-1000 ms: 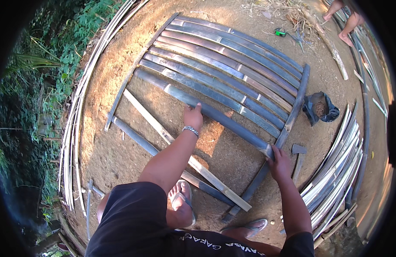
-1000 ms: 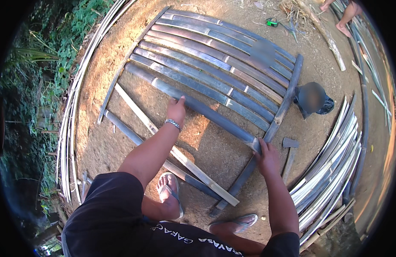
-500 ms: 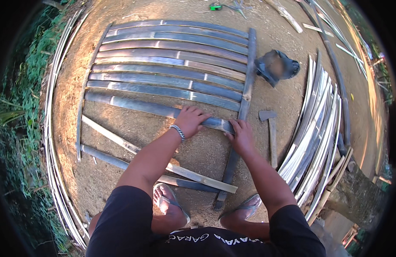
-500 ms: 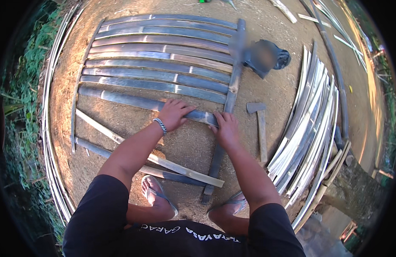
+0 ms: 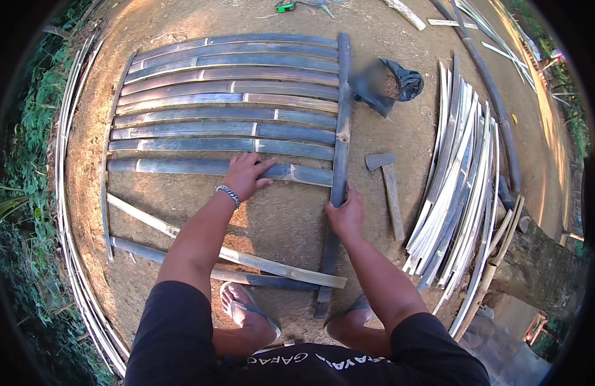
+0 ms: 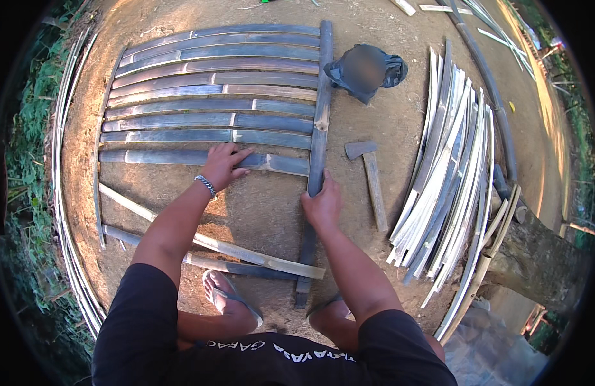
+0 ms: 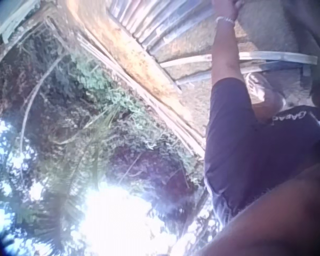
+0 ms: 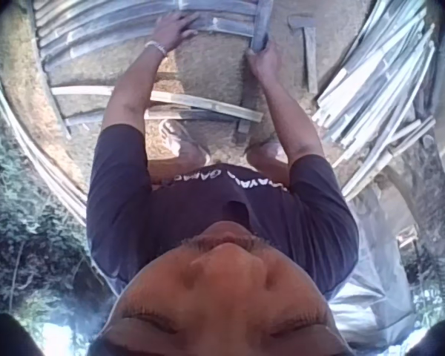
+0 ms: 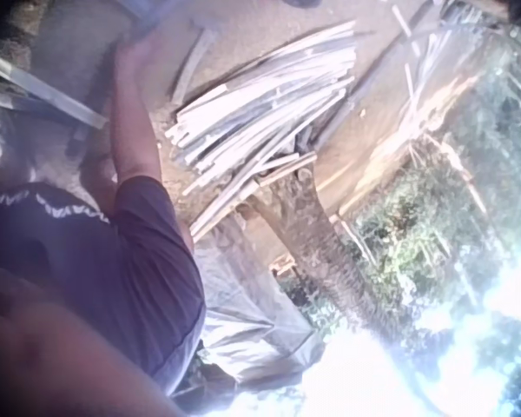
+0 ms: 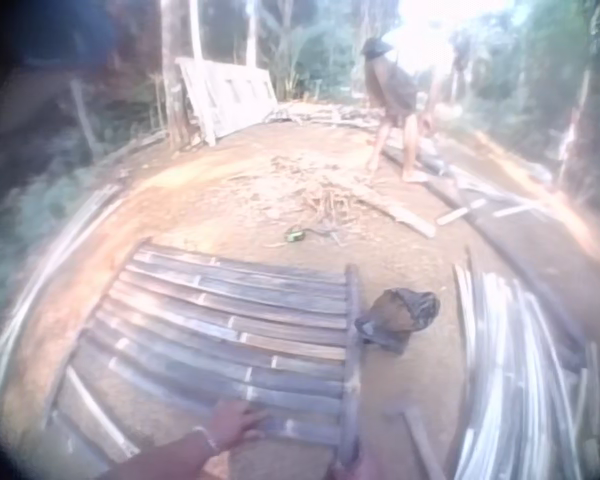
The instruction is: The person constructs a bamboo frame by hand and using a hammer. The person aligns bamboo slats across wooden supports, picks up nails from a bag, and hammers them into place, occasionally rotating or adjusting the bamboo pieces.
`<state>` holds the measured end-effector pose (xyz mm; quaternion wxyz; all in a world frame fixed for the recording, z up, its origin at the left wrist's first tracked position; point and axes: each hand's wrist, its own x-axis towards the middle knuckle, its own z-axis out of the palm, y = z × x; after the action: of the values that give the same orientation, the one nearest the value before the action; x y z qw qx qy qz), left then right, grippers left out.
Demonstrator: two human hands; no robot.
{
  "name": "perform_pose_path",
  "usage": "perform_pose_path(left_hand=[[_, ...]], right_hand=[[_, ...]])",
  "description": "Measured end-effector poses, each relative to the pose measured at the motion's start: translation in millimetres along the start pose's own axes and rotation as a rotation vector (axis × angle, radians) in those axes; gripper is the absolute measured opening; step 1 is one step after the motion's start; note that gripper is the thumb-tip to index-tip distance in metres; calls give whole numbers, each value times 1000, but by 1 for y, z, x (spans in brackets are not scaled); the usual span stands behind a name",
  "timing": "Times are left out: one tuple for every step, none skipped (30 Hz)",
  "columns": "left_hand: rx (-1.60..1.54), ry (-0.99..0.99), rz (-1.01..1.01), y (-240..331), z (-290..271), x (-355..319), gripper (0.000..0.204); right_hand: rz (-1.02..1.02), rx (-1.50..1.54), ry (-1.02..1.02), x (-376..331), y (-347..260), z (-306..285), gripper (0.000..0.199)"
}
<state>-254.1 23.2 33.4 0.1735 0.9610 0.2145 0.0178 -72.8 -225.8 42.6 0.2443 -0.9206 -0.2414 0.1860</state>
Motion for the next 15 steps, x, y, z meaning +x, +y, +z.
perform_pose_path(left_hand=[[-6, -1, 6, -4, 0, 1, 62], [-10, -4, 9, -6, 0, 1, 61], [-12, -7, -5, -5, 0, 1, 61], [-14, -10, -19, -4, 1, 1, 60], [-17, -13, -30, -2, 2, 3, 59], [-17, 12, -22, 0, 3, 4, 59], [-17, 36, -15, 3, 5, 5, 59], [-18, 62, -6, 6, 6, 8, 59], [-25, 69, -16, 9, 8, 10, 59], [-31, 76, -26, 13, 11, 12, 60], [-40, 81, -38, 16, 13, 13, 60], [-37, 86, -45, 18, 14, 13, 60], [-34, 90, -54, 19, 15, 13, 59], [-28, 94, -64, 19, 14, 12, 59], [-36, 103, -69, 19, 15, 12, 59]], right_hand=[[4, 8, 5, 0, 0, 0, 82], [7, 18, 7, 0, -2, 0, 81], [21, 41, 6, -1, -3, -2, 81], [35, 64, 5, -3, -4, -4, 81], [52, 87, 7, -4, -4, -6, 81], [38, 81, 9, -4, -4, -5, 81], [24, 75, 11, -4, -4, -5, 81], [10, 68, 15, -4, -5, -6, 80], [23, 46, 9, -4, -6, -6, 81], [36, 24, 2, -5, -9, -7, 81], [51, 0, -6, -5, -9, -8, 81], [62, 7, -25, -5, -8, -8, 82], [74, 13, -45, -4, -7, -8, 82], [83, 23, -66, -3, -8, -7, 83], [86, 24, -71, -3, -8, -7, 84]])
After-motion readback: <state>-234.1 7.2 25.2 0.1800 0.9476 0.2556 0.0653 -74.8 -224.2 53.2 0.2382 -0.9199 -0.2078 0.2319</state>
